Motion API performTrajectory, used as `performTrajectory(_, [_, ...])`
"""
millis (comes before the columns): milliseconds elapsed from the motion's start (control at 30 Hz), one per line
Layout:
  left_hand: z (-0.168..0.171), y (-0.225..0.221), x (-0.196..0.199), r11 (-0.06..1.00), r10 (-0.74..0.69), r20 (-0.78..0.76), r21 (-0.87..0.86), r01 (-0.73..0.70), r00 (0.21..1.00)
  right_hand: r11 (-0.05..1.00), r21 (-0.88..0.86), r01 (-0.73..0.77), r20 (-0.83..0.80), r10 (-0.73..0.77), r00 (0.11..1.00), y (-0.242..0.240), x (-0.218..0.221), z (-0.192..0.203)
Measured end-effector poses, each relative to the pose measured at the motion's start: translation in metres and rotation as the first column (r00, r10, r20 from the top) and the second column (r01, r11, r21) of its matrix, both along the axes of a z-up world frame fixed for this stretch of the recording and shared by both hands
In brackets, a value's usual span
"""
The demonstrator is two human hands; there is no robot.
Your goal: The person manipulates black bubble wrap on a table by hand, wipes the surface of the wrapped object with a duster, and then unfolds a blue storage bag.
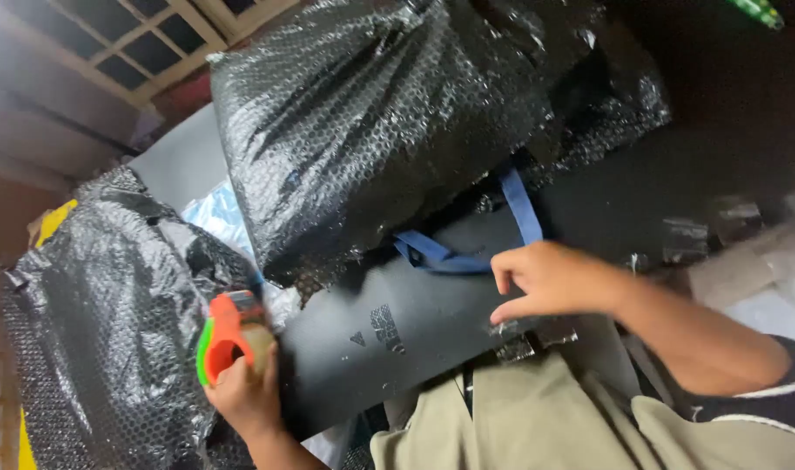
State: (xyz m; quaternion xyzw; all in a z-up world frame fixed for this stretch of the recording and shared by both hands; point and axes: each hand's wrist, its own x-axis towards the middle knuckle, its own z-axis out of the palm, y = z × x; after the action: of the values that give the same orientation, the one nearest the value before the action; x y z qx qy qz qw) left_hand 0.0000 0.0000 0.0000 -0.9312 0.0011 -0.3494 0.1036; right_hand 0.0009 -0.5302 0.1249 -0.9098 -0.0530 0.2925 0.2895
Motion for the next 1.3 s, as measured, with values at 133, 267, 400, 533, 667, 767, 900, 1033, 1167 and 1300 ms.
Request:
performTrajectory(133, [0.027,-0.018,-0.002,0.997,-0.007,-0.114,-0.077,-0.002,0.993,0.879,0.476,0.032,0.152,-0.118,0.981,-0.044,0.061,0.036])
performTrajectory(267, [0.063,-0.029,-0.004,0.92,-0.183,-0.218,-0.381,0.09,0.959,0.858,0.48,0.181,0.659,-0.489,0.572,-0.077,0.165,0.05])
performTrajectory(400, [0.083,-0.032,0.006,0.925,-0.11,-0.168,-0.378,0.039,0.98,0.784,0.458,0.419,0.641,-0.618,0.455,-0.073,0.271,0.059])
performTrajectory(533, [0.133,-0.068,0.037,0.876,-0.264,-0.085,-0.437,0.202,0.961,0.825,0.205,0.526,0.637,-0.521,0.568,-0.055,0.338,0.05])
performTrajectory(667, [0.161,-0.106,0.07,0.755,-0.416,-0.094,-0.591,0.286,0.905,0.657,0.018,0.753,0.483,-0.665,0.569,-0.035,0.37,0.036])
performTrajectory(767, [0.181,-0.141,0.098,0.762,-0.431,-0.263,-0.619,0.192,0.863,0.604,0.003,0.797,0.464,-0.707,0.534,-0.029,0.372,0.035])
performTrajectory(900, [0.167,-0.177,0.132,0.834,-0.454,-0.547,-0.538,0.12,0.703,0.578,0.263,0.772,0.473,-0.775,0.419,-0.038,0.376,0.016])
performTrajectory(1033, [0.138,-0.186,0.142,0.899,-0.385,-0.45,-0.381,0.217,0.806,0.63,0.39,0.672,0.487,-0.76,0.43,-0.04,0.362,0.011])
performTrajectory(1167, [0.143,-0.186,0.143,0.891,-0.397,-0.46,-0.399,0.214,0.794,0.699,0.514,0.497,0.682,-0.685,0.257,-0.044,0.372,-0.008])
performTrajectory(1300, [0.158,-0.188,0.142,0.875,-0.419,-0.506,-0.447,0.186,0.754,0.797,0.387,0.463,0.755,-0.562,0.338,-0.042,0.374,0.0])
